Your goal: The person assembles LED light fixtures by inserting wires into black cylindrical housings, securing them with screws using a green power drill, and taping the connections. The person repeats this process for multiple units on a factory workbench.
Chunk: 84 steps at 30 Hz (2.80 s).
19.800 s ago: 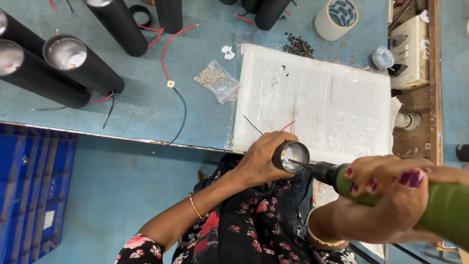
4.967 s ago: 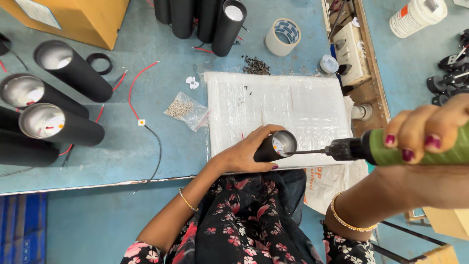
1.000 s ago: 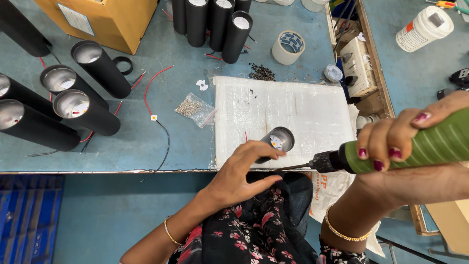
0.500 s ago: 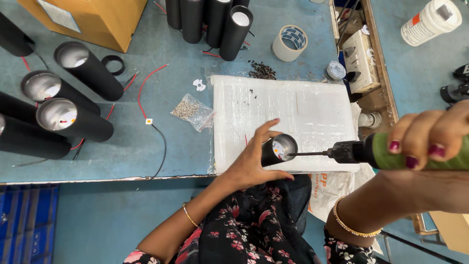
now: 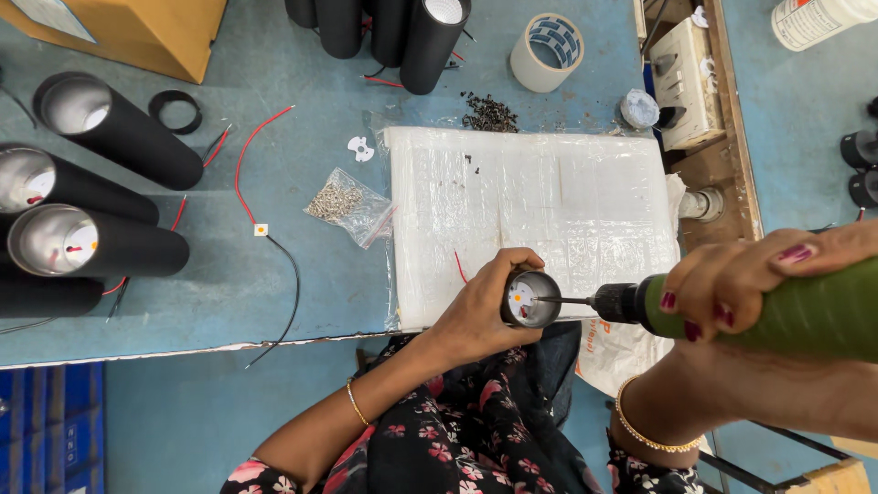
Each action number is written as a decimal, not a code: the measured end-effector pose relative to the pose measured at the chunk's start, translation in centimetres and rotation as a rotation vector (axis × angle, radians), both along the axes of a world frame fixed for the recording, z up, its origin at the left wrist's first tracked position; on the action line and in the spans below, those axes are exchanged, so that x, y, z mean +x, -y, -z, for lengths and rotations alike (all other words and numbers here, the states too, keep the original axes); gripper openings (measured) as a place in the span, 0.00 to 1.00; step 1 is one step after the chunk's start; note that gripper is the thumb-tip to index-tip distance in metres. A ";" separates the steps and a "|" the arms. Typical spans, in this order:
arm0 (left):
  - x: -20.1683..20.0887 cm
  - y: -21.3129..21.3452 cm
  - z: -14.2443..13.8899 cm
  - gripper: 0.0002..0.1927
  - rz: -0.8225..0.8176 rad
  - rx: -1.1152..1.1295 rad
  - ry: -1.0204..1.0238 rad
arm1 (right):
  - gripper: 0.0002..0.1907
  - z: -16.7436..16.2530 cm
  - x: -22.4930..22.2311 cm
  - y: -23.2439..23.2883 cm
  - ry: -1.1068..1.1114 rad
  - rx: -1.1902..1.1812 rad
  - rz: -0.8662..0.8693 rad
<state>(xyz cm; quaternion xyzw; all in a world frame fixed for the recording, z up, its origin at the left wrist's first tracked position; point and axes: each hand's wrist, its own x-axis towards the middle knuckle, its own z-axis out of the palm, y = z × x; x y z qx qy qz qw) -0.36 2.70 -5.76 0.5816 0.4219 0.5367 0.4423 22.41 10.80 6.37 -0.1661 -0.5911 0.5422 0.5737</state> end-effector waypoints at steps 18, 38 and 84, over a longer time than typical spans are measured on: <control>0.0 -0.2 0.0 0.39 0.013 -0.009 -0.017 | 0.12 -0.4 6.2 -2.8 0.121 -0.839 -0.293; 0.2 -0.2 -0.1 0.37 -0.011 -0.003 -0.022 | 0.47 2.9 3.5 -2.9 0.078 -0.241 -0.236; 0.4 -0.4 0.3 0.35 -0.019 -0.015 -0.031 | 0.53 -2.8 -6.2 0.4 0.191 0.091 0.145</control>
